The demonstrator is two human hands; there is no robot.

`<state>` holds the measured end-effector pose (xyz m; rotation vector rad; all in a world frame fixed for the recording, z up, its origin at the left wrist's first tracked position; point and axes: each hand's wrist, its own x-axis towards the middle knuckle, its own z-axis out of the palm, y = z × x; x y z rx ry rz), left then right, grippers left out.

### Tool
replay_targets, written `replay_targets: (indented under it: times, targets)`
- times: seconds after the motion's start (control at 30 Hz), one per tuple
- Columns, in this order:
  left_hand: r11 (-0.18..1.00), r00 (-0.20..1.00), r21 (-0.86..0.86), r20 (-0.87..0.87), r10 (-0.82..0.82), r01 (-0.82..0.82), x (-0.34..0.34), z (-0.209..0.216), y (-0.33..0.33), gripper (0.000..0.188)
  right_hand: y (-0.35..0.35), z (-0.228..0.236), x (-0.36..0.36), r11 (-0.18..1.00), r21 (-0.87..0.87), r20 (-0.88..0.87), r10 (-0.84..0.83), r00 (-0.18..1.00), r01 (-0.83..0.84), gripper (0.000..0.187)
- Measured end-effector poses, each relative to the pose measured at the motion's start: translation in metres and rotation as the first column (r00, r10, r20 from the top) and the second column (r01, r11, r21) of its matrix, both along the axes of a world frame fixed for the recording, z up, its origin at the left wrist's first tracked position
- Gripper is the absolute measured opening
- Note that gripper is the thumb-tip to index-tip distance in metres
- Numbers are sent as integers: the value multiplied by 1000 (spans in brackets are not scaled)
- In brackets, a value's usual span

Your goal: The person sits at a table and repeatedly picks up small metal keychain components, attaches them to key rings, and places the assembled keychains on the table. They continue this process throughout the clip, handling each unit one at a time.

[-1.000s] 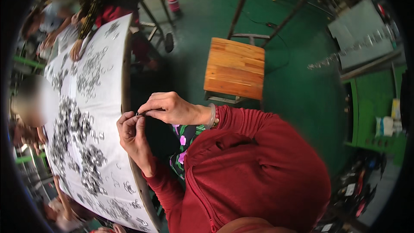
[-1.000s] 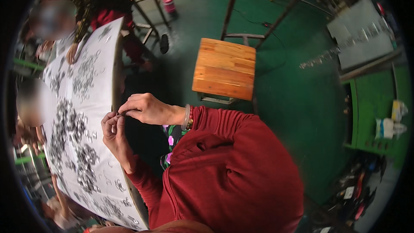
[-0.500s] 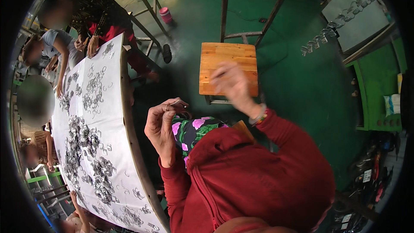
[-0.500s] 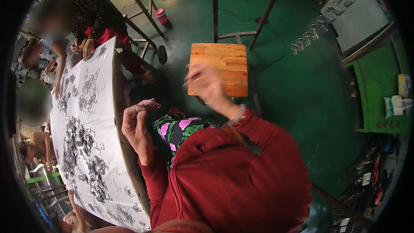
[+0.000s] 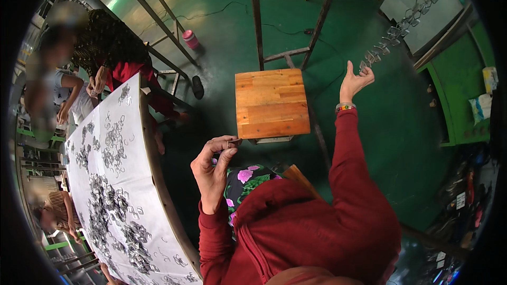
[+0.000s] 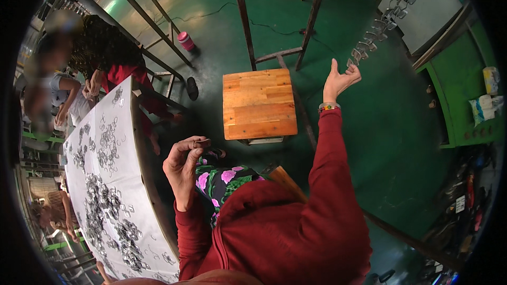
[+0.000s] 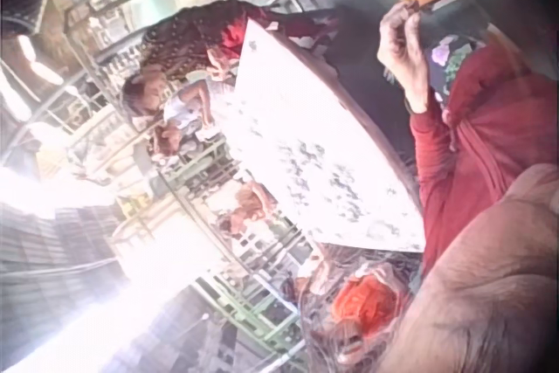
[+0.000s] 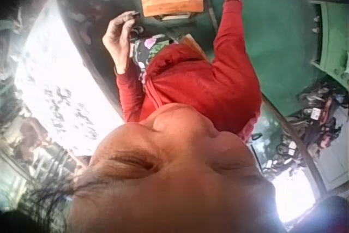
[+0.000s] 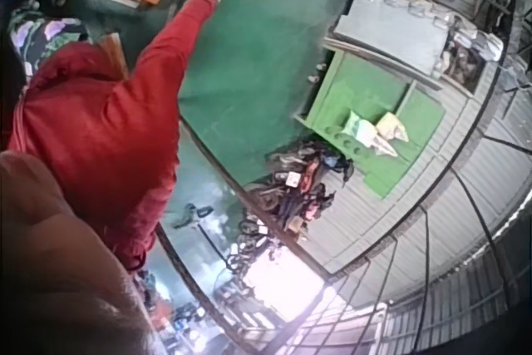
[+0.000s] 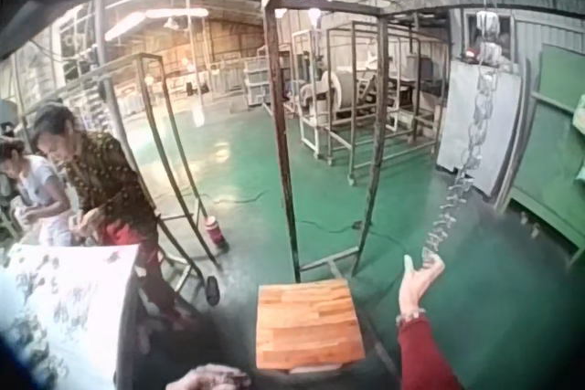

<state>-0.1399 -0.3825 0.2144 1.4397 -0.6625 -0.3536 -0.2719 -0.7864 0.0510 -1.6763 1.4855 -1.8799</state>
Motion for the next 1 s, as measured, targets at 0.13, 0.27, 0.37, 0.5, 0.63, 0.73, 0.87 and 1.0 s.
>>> replay_targets:
  times: [0.13,0.27,0.37,0.5,0.63,0.73,0.87,1.0]
  targets:
    - [999,1000,34,-10,8,-7,6,2,-5,7,-17,-11,8,995,48,90,-91,992,87,58]
    - [995,997,103,71,-15,8,17,-5,1,7,-26,-18,10,986,88,147,-153,977,141,54]
    - [992,996,123,90,-23,12,21,-8,4,8,-32,-16,8,984,102,159,-158,975,143,50]
    - [994,998,111,54,-11,5,20,-5,4,8,-32,-16,9,990,130,244,-86,966,55,41]
    - [994,997,105,69,-19,11,18,-4,-2,8,-21,-3,7,986,144,377,23,926,-83,32]
    - [994,997,109,82,0,-9,13,0,-9,6,-17,-17,6,982,64,437,131,890,-176,33]
    - [964,981,236,119,-153,122,14,-1,-35,7,17,-14,-7,883,22,464,406,788,-468,33]
    - [915,910,194,152,-385,355,8,-28,-94,13,49,3,-23,708,166,469,555,686,-686,37]
